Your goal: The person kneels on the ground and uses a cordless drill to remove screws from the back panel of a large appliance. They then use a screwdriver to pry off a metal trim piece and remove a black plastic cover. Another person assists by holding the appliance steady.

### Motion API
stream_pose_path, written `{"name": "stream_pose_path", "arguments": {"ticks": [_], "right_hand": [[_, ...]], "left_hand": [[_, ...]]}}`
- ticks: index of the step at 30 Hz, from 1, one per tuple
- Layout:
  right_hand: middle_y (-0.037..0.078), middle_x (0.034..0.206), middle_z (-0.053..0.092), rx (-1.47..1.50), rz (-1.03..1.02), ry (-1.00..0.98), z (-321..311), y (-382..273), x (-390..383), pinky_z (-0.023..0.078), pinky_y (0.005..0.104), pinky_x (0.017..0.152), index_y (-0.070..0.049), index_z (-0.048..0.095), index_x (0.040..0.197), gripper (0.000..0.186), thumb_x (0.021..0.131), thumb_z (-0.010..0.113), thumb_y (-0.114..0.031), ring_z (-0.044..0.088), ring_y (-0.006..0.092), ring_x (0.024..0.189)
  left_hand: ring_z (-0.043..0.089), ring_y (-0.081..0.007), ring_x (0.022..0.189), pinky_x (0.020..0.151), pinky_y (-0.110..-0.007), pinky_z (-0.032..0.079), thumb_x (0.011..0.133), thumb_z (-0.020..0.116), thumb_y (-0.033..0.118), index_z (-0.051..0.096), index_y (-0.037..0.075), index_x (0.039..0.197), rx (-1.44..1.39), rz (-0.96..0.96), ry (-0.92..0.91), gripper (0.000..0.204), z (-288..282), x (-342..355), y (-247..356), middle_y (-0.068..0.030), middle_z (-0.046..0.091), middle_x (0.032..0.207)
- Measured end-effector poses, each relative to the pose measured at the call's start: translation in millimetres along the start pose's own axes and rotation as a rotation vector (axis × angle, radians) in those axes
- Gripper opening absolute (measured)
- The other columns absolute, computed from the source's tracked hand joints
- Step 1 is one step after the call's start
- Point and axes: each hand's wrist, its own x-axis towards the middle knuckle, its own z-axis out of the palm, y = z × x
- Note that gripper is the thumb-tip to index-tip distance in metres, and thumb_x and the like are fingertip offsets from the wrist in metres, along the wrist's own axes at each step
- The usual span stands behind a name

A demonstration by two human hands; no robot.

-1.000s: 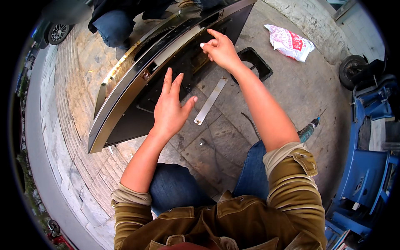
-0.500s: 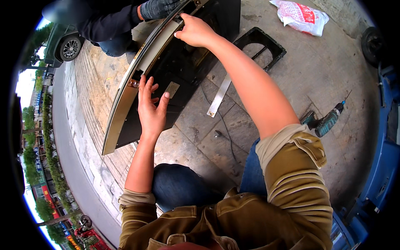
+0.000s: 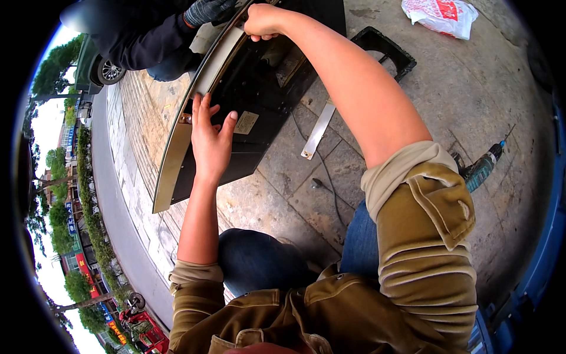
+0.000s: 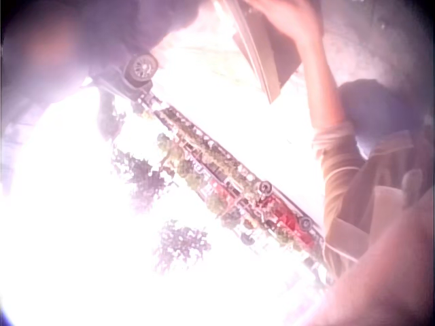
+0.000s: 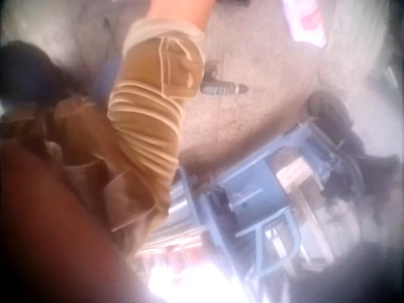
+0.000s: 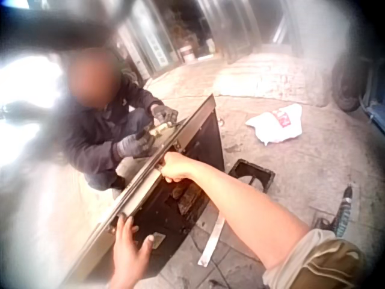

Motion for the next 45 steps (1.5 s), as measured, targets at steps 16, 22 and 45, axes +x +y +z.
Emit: {"name": "stream_pose_path", "arguments": {"ticks": [16, 22, 45], "right_hand": [[0.008, 0.06, 0.06, 0.304, -0.075, 0.025, 1.4, 18.9, 1.2, 0.032, 0.0266, 0.036, 0.004, 0.062, 0.088, 0.024, 0.088, 0.055, -0.02, 0.043, 0.0098, 0.039], [0.009, 0.061, 0.06, 0.406, -0.058, 0.057, 10.6, 20.9, 14.4, 0.03, 0.03, 0.035, 0.001, 0.059, 0.078, 0.012, 0.081, 0.055, -0.009, 0.044, 0.0126, 0.039], [0.006, 0.051, 0.05, 0.556, -0.077, 0.147, -12.6, 3.3, -16.5, 0.032, 0.0313, 0.036, -0.006, 0.061, 0.08, 0.016, 0.086, 0.045, -0.007, 0.044, 0.0155, 0.039]], "left_hand": [[0.059, -0.0194, 0.1, 0.082, -0.028, 0.048, 0.086, 0.066, 0.024, 0.029, -0.006, 0.137, -0.33, -0.136, 0.066, 0.07, 13.9, 11.6, -10.1, -0.0198, 0.053, 0.122], [0.057, -0.0141, 0.094, 0.081, -0.026, 0.045, 0.087, 0.065, 0.026, 0.028, -0.002, 0.14, -0.461, -0.235, 0.079, 0.071, 23.2, 14.9, -11.1, -0.0147, 0.062, 0.11], [0.049, -0.0197, 0.118, 0.094, -0.031, 0.042, 0.09, 0.059, 0.018, 0.03, -0.002, 0.139, -0.674, -0.187, 0.089, 0.06, 26.8, 10.4, -3.9, -0.0168, 0.05, 0.129]]}}
